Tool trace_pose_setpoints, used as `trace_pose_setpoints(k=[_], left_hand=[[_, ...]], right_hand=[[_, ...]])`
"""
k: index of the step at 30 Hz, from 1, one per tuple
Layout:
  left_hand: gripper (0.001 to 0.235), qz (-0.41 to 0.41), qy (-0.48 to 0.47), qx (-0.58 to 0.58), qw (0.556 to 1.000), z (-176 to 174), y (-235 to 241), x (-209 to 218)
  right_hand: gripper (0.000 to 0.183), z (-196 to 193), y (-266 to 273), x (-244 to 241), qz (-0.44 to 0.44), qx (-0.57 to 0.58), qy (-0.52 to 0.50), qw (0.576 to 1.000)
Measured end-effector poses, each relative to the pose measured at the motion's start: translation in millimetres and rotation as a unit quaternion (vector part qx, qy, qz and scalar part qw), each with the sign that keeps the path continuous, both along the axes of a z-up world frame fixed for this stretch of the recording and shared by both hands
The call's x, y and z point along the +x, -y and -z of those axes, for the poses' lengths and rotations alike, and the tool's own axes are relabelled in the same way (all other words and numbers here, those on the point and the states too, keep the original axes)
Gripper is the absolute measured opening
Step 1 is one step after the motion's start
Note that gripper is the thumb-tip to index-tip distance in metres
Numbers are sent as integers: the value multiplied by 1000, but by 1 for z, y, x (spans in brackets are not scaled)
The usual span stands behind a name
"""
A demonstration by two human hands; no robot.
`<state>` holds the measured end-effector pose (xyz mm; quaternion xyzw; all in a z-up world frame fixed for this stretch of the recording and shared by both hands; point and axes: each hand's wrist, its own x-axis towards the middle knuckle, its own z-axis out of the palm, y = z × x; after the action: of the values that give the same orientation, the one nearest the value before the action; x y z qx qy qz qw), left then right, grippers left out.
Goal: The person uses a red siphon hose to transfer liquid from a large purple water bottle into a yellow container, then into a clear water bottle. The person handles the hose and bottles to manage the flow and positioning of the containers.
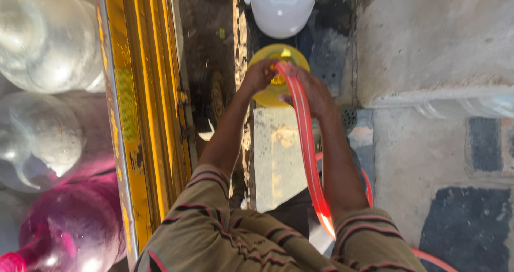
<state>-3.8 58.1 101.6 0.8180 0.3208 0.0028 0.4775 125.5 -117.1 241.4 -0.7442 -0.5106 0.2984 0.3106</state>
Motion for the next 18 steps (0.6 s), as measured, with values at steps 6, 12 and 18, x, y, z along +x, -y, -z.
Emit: trace_pose_setpoints(k=[6, 12, 18], left_hand=[[39, -13, 68, 15, 997, -6, -18, 8], [36, -4, 68, 20, 997, -19, -24, 16], [34, -48, 125, 26, 991, -29, -17, 21]], right_hand=[[83, 7, 1, 12, 21, 77, -25, 996], [83, -7, 0, 8, 35, 117, -32, 992], [97, -19, -12, 4, 30, 168, 25, 985]])
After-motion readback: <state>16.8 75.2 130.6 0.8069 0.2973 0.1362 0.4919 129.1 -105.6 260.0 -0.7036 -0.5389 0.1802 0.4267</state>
